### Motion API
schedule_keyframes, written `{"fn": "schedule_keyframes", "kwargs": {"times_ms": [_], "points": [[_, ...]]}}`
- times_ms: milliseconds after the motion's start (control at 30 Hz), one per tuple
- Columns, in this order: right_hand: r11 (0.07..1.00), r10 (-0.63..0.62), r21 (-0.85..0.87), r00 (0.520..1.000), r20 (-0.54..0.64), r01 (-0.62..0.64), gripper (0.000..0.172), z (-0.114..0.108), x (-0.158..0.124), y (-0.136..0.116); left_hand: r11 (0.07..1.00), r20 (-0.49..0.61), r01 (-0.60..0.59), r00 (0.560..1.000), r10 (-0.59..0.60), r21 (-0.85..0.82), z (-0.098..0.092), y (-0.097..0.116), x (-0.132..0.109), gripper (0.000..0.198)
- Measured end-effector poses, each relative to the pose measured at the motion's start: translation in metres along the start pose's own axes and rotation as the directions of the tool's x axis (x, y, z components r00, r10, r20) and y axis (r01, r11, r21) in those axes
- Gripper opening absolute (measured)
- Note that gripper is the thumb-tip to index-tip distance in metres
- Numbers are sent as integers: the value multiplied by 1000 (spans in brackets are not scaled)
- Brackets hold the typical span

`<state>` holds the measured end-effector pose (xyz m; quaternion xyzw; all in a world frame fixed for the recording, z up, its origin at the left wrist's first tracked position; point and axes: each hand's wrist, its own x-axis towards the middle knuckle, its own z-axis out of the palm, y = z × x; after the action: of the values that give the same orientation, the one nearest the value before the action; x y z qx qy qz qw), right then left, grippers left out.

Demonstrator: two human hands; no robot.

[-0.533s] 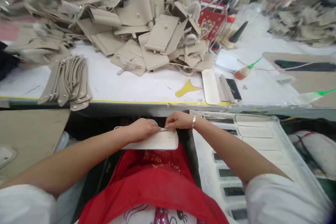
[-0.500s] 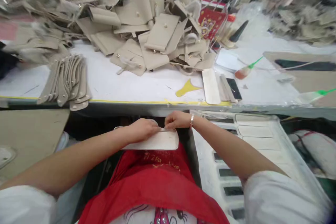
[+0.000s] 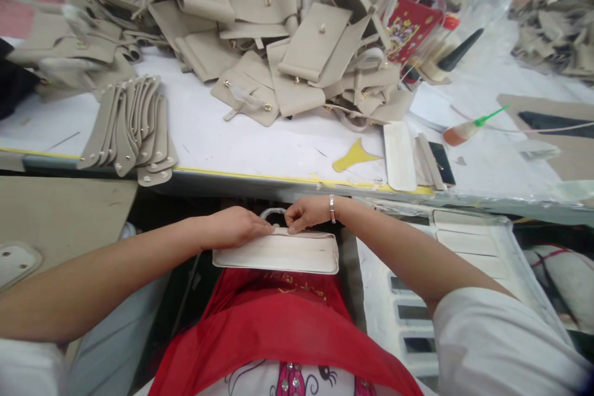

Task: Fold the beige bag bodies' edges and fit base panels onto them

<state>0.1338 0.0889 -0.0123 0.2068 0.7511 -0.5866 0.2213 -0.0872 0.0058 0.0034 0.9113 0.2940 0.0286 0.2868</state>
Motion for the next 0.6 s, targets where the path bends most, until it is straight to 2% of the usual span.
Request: {"fn": "schedule_keyframes", "kwargs": {"times_ms": [67, 100, 400, 533, 600], "points": [[999, -14, -32, 1000, 17, 15, 27, -2, 12, -6, 999, 80, -32, 996, 31, 17, 0, -5, -9, 37], [998, -23, -52, 999, 25, 24, 27, -3, 17, -9, 999, 84, -28, 996, 25, 26, 0, -8, -14, 38], [988, -68, -131, 987, 147, 87, 24, -12, 85, -42, 995, -26, -65, 997, 67, 76, 6, -33, -58, 36], [985, -92, -130, 978, 185, 117, 20, -12, 116, -60, 989, -39, -59, 997, 65, 132, 5, -34, -72, 35], [982, -88, -148, 981, 174, 114, 19, -11, 120, -66, 986, -39, -31, 999, 38, 164, 4, -31, -75, 33]]}}
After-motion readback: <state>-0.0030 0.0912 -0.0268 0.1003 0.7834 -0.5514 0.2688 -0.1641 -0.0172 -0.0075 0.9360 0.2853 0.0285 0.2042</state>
